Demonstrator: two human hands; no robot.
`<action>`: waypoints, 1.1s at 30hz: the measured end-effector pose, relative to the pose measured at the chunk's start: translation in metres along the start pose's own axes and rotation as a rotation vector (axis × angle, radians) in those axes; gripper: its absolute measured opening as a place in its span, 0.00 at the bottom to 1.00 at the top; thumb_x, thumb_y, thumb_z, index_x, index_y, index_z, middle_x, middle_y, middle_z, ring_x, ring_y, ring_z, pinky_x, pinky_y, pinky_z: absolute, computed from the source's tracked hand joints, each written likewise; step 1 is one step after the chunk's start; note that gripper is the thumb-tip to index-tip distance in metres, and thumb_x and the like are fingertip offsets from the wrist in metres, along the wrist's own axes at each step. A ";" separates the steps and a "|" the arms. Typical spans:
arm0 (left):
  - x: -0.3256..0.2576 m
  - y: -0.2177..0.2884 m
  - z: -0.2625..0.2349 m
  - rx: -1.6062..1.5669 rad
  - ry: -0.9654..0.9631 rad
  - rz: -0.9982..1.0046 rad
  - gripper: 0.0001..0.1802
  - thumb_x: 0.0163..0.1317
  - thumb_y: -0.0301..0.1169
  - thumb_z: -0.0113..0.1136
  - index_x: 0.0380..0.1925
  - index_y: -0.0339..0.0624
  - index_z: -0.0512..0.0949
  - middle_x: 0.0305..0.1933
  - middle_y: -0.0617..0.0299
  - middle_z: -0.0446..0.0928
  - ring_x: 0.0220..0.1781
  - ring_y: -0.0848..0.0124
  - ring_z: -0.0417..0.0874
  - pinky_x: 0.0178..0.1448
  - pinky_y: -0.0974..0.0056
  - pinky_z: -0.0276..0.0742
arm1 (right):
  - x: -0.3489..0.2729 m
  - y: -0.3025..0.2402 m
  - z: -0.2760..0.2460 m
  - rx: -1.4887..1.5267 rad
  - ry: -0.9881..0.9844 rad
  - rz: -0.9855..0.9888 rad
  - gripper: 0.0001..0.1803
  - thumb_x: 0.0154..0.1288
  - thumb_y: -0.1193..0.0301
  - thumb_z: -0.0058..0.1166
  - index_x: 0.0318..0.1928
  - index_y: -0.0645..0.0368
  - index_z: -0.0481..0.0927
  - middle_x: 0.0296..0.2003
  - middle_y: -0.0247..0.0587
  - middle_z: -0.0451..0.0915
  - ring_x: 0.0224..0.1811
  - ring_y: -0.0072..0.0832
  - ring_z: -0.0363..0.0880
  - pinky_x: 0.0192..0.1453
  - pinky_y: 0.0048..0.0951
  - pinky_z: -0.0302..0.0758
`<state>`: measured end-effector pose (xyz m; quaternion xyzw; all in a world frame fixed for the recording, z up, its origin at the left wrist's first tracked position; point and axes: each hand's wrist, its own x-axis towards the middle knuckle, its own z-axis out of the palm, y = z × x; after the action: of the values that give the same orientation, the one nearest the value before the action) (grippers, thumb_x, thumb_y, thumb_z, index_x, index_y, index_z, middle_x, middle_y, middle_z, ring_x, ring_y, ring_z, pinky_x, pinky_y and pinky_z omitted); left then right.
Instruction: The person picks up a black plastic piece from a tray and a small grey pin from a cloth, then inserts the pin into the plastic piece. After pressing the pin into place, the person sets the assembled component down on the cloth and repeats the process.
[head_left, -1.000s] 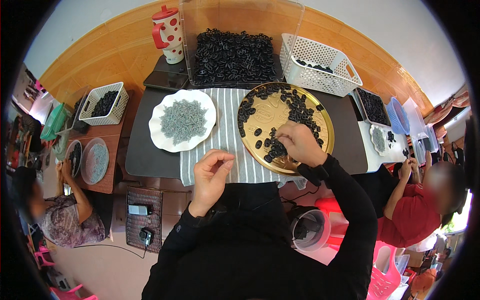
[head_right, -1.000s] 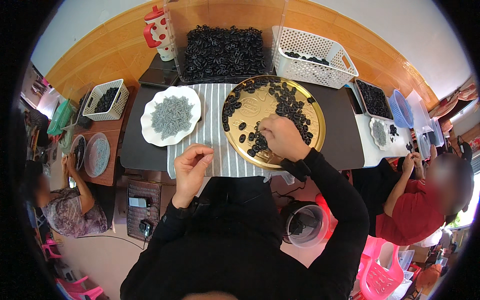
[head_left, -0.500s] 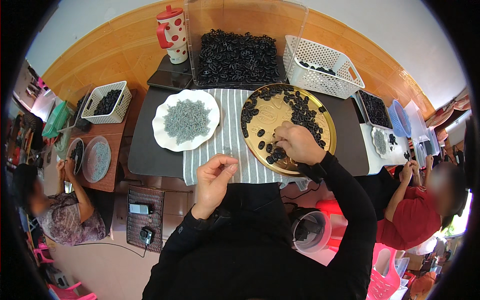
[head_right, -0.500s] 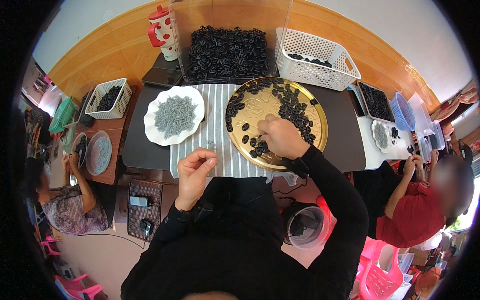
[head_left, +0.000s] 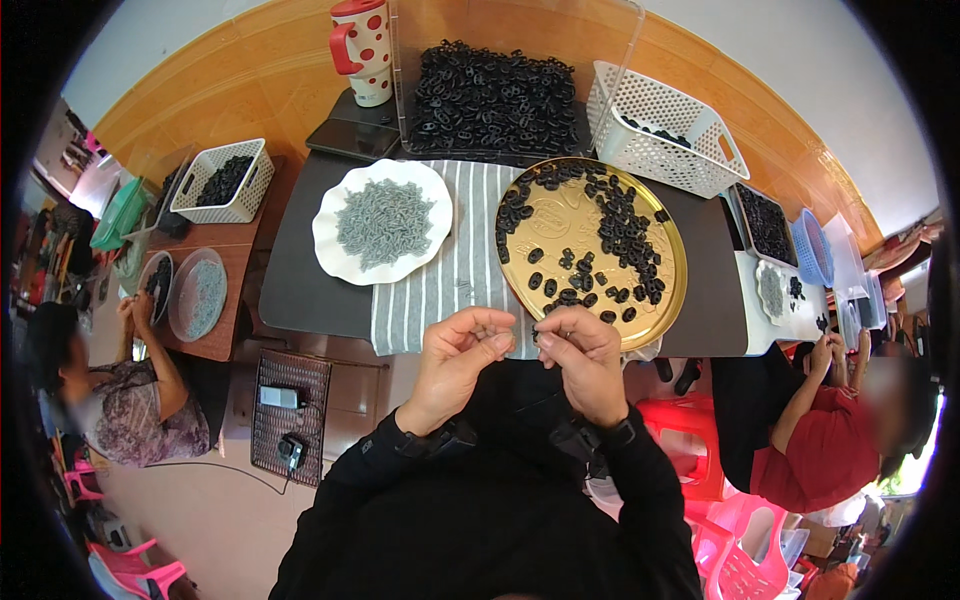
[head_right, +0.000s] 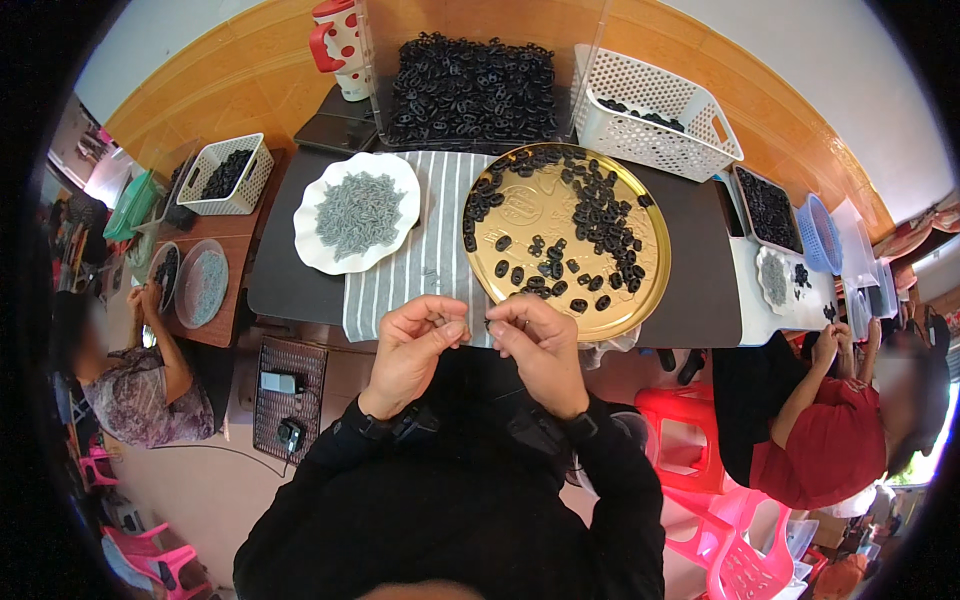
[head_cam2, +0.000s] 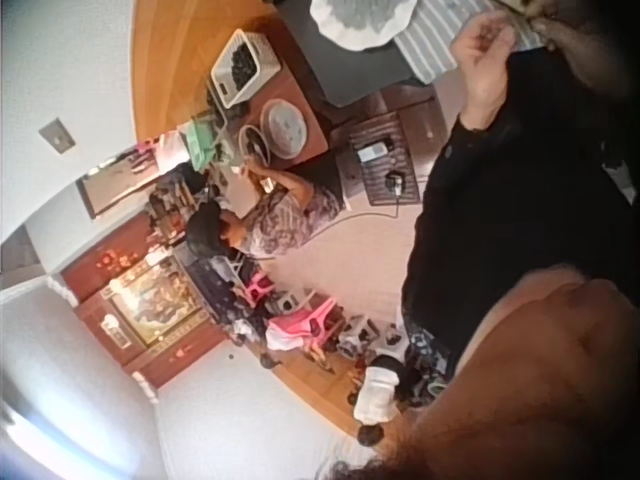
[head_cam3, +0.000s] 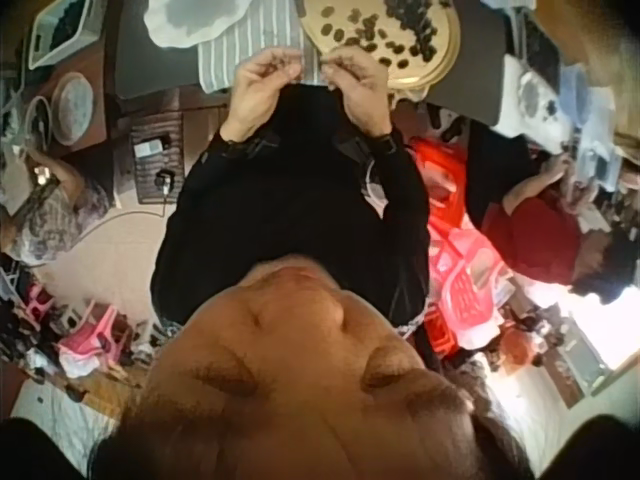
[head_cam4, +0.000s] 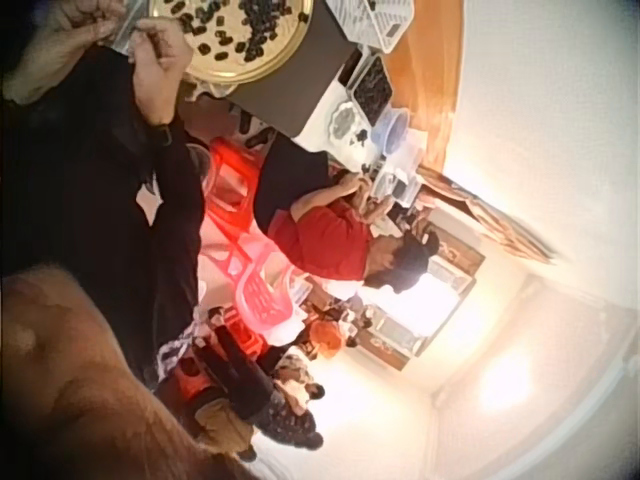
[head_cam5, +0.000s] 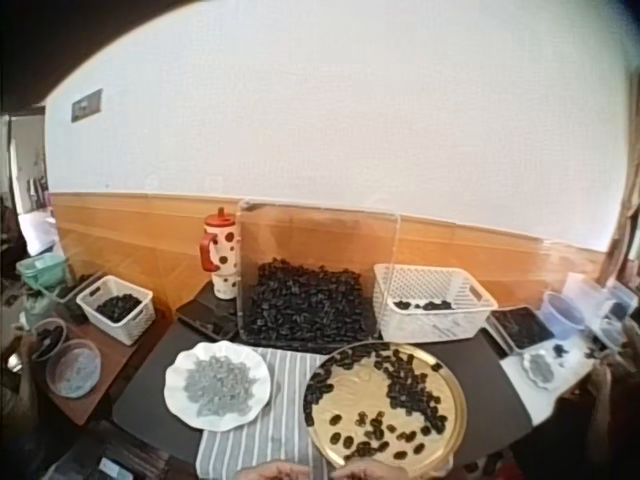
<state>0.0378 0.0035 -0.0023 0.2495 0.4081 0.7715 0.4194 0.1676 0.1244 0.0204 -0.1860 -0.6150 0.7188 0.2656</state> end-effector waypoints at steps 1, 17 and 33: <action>0.000 0.000 0.000 -0.008 -0.004 0.001 0.10 0.63 0.22 0.59 0.45 0.33 0.79 0.35 0.64 0.80 0.36 0.80 0.78 0.41 0.75 0.72 | -0.001 0.007 0.002 0.007 -0.006 0.002 0.11 0.62 0.83 0.54 0.45 0.65 0.80 0.31 0.30 0.76 0.30 0.14 0.73 0.34 0.16 0.71; -0.005 -0.003 -0.004 0.025 -0.026 0.004 0.10 0.64 0.21 0.59 0.46 0.34 0.79 0.36 0.67 0.79 0.38 0.81 0.76 0.43 0.76 0.71 | -0.006 0.021 0.020 -0.165 0.085 -0.233 0.04 0.65 0.83 0.53 0.39 0.68 0.79 0.29 0.35 0.77 0.27 0.17 0.76 0.32 0.16 0.71; -0.004 -0.002 -0.007 0.061 -0.045 0.001 0.10 0.63 0.20 0.59 0.45 0.33 0.78 0.37 0.67 0.79 0.39 0.81 0.76 0.46 0.75 0.72 | -0.005 0.021 0.027 -0.279 0.144 -0.352 0.06 0.60 0.85 0.56 0.38 0.68 0.80 0.28 0.39 0.77 0.26 0.22 0.74 0.30 0.20 0.69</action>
<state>0.0360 -0.0022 -0.0079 0.2797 0.4218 0.7530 0.4206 0.1520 0.0981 0.0046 -0.1617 -0.7109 0.5544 0.4015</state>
